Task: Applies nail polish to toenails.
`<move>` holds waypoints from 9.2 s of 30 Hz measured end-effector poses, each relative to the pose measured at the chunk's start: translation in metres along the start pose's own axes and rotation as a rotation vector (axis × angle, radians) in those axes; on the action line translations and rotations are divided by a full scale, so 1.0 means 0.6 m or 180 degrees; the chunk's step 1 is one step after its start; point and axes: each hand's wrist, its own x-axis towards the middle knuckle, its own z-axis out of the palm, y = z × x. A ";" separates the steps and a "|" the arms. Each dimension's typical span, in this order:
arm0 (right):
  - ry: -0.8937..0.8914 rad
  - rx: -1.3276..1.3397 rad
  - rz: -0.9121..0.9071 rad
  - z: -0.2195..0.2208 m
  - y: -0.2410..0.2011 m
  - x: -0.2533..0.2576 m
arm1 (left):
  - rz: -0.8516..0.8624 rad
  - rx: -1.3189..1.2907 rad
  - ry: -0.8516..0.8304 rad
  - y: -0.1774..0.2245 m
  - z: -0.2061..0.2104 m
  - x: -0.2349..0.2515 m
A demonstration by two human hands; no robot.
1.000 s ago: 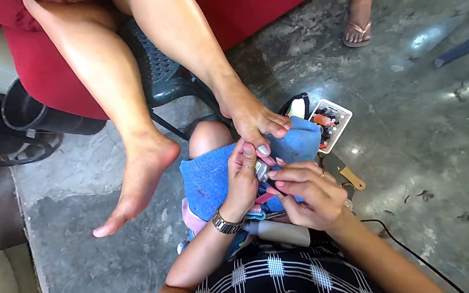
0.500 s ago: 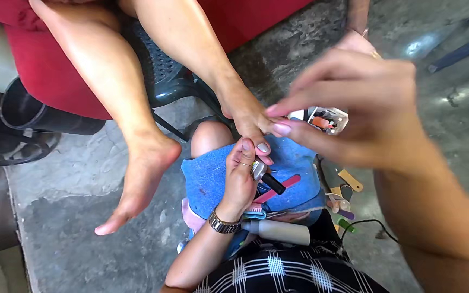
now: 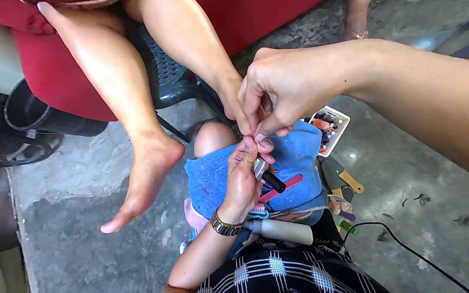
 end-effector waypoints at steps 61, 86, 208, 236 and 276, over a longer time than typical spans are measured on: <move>0.0511 -0.0329 0.1404 0.044 -0.034 -0.027 | 0.0274 -0.0236 -0.0189 -0.023 -0.016 0.003; 0.3955 0.0630 0.1209 0.349 0.044 -0.136 | 0.0809 0.0854 -0.0574 -0.036 -0.050 0.026; 0.0103 -0.0669 0.0915 0.011 -0.047 -0.025 | -0.0016 -0.0290 -0.0322 0.001 -0.012 0.001; 0.0084 -0.0970 0.0800 0.025 -0.057 -0.013 | 0.0001 -0.0260 -0.0248 0.004 -0.012 0.000; 0.2764 -0.1262 -0.0451 0.279 -0.105 -0.118 | -0.0272 0.0903 -0.0686 0.030 -0.028 -0.049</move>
